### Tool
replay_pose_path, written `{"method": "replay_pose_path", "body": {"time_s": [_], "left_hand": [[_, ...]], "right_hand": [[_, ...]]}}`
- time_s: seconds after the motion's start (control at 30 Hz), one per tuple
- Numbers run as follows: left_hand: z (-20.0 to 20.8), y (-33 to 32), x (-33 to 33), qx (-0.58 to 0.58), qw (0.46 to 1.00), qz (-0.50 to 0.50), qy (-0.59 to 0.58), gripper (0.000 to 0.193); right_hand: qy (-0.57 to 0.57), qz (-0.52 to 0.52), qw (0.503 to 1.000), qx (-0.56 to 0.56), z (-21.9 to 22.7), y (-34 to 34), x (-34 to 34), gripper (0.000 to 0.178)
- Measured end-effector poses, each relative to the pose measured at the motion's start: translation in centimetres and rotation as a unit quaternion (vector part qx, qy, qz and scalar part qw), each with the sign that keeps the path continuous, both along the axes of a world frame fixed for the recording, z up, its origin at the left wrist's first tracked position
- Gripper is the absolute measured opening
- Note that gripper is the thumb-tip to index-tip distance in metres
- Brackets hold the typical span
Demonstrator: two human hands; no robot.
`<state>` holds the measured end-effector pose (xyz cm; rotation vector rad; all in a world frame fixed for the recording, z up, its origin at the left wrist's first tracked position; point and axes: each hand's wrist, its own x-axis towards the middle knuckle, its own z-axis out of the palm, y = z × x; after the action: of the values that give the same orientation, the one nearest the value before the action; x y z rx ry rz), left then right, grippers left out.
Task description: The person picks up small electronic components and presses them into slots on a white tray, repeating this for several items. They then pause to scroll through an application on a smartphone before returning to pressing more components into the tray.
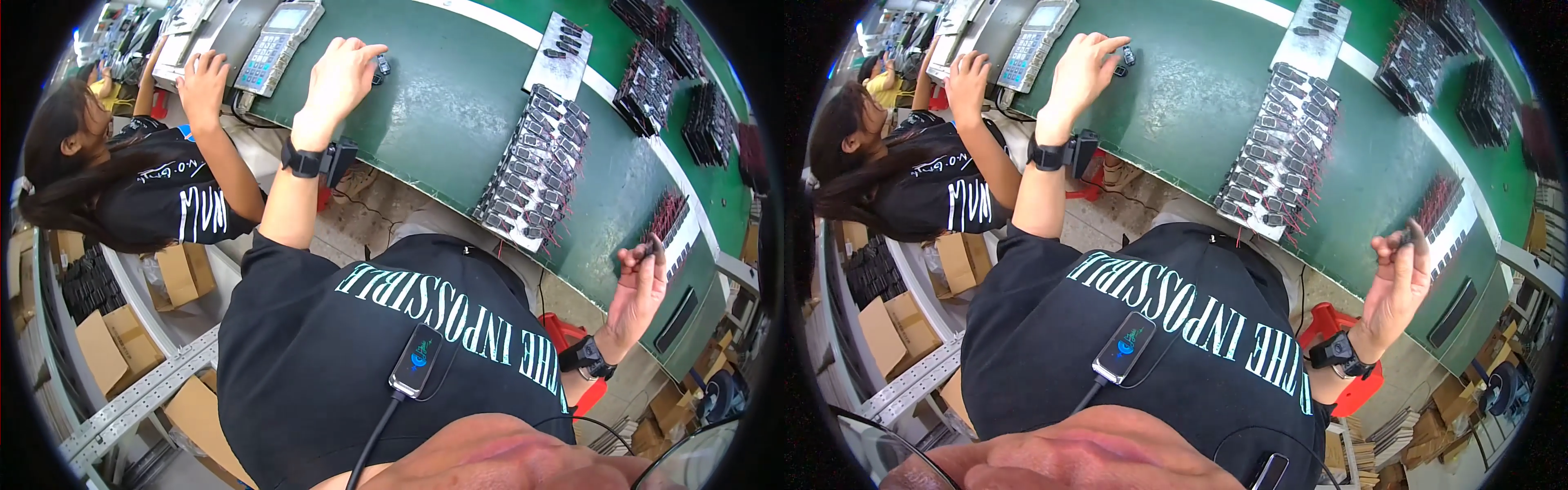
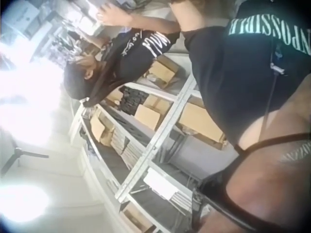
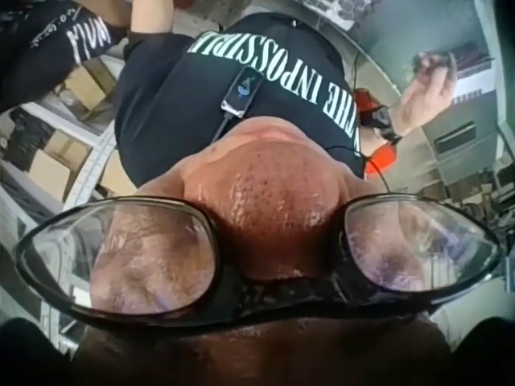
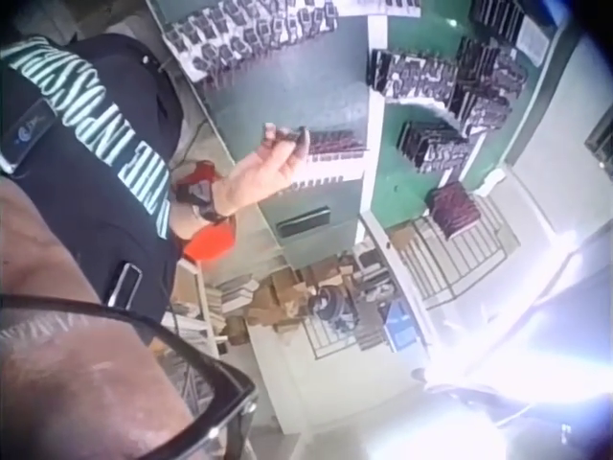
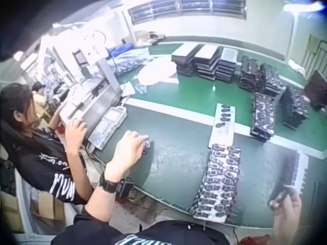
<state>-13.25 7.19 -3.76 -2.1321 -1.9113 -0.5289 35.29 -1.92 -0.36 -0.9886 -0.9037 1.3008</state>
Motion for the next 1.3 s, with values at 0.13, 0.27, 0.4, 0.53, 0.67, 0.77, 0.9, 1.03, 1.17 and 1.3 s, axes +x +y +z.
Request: {"method": "replay_pose_path", "body": {"time_s": [0.13, 0.27, 0.4, 0.53, 0.67, 0.77, 0.9, 1.03, 1.17, 1.3], "left_hand": [[-0.3, 1.1, -1.3, -0.052, 0.995, -0.087, 0.015, 0.022], [-0.9, 1.6, -0.9, -0.059, 0.991, -0.12, 0.007, 0.024], [-0.9, 1.3, 1.7, -0.054, 0.987, -0.151, -0.01, 0.023], [-1.1, 0.0, 3.8, -0.008, 0.989, -0.148, -0.031, 0.02], [-1.6, -0.5, 5.8, 0.027, 0.996, -0.044, -0.067, 0.018], [-2.7, 0.1, 6.9, -0.004, 0.999, -0.025, -0.039, 0.018], [-2.1, 0.1, 5.5, -0.025, 0.998, -0.06, -0.024, 0.022], [-1.7, 0.4, 6.5, 0.002, 0.997, -0.073, -0.016, 0.022], [0.2, -0.3, 8.8, -0.062, 0.954, -0.042, -0.29, 0.021], [1.7, -2.3, 12.9, -0.112, 0.788, -0.122, -0.593, 0.025]], "right_hand": [[0.018, 0.034, 0.999, -0.037, -1.2, -0.4, -0.2, 0.028], [0.092, 0.085, 0.992, -0.025, -1.3, -0.4, -1.4, 0.027], [0.103, 0.058, 0.992, -0.048, -1.7, -0.5, -1.7, 0.026], [0.103, 0.063, 0.991, -0.062, -1.3, 0.1, -2.7, 0.026], [0.087, 0.055, 0.993, -0.057, -0.8, -0.3, -2.4, 0.029], [-0.001, 0.045, 0.994, -0.096, -0.5, 0.3, -3.4, 0.03], [-0.061, 0.038, 0.991, -0.113, -0.8, 1.4, -3.3, 0.033], [0.013, 0.075, 0.99, -0.115, -1.0, 1.4, -2.7, 0.026], [0.071, 0.09, 0.987, -0.109, -1.3, 1.3, -2.6, 0.023], [0.074, 0.082, 0.991, -0.081, -0.9, 1.4, -3.6, 0.024]]}}
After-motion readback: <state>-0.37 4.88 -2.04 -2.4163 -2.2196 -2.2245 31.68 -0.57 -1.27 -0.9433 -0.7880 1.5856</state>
